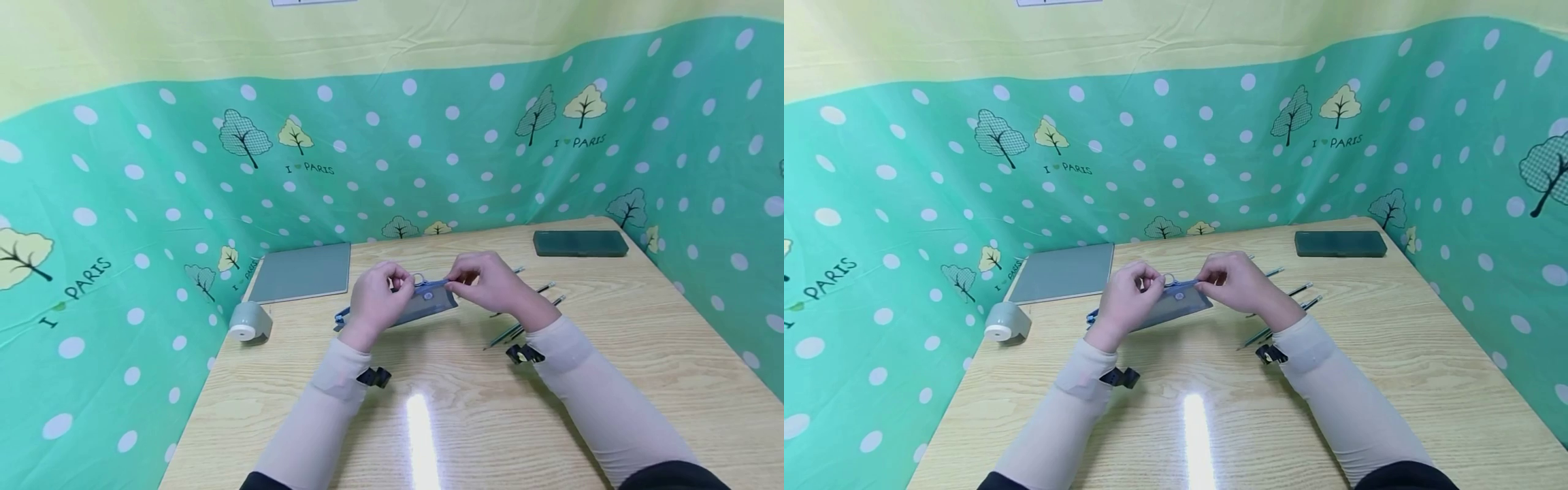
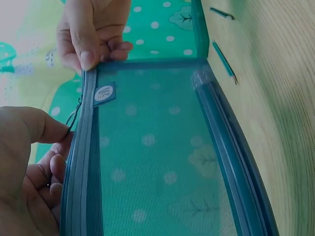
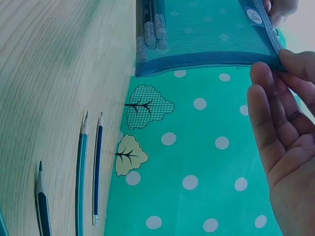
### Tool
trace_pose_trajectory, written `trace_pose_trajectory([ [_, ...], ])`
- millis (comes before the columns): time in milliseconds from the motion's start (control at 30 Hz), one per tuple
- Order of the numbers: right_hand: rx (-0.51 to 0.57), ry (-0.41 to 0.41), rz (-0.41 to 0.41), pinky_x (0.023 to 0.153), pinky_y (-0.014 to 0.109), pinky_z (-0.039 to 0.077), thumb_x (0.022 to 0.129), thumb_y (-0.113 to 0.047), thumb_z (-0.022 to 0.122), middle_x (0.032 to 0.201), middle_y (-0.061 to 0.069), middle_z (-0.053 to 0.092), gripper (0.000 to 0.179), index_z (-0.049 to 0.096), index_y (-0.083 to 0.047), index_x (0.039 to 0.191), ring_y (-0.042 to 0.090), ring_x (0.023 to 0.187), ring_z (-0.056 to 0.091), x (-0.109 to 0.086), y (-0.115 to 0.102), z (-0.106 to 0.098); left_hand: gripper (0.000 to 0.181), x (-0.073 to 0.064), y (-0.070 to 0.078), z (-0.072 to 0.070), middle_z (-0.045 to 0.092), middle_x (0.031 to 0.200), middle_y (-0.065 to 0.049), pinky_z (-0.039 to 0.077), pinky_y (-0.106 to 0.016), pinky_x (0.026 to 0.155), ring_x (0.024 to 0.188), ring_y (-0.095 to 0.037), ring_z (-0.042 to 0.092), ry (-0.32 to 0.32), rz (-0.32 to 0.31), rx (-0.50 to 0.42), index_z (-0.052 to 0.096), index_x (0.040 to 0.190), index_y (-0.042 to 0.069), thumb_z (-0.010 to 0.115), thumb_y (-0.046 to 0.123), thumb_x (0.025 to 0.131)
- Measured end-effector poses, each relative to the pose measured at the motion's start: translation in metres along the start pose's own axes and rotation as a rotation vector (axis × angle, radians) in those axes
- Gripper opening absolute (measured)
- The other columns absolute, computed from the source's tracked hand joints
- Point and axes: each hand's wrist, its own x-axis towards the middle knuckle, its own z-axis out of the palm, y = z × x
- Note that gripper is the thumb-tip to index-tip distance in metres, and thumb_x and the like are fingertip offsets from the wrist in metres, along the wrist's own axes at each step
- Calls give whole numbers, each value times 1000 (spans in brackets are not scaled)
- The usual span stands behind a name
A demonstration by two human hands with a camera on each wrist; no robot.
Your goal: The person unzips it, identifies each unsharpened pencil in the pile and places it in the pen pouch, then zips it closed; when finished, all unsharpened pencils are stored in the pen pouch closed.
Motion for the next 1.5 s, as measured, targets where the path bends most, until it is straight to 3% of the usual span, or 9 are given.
trace_pose_trajectory([
  [233,5,-21,54,72,32,61,93,-8,80,85,-10,72,6,81,-13,94,10,74,69,0,0,-1,17,-5,-15,-8,57,76,8,39,-31,56,56,-12,46,-6,-20,-30,65,77,22,71,22,93],
  [933,80,-43,201,74,34,61,93,-9,80,90,-5,75,5,80,-11,98,15,80,73,-3,12,-4,16,-22,-65,-38,56,76,4,44,-34,63,68,-16,54,53,-111,41,68,78,20,72,24,93],
  [1500,78,-71,245,74,36,61,93,-8,80,89,-3,75,5,79,-8,98,17,80,73,-4,18,-3,13,-39,-103,-64,58,78,3,38,-35,58,67,-19,49,101,-197,71,74,84,19,75,25,94],
])
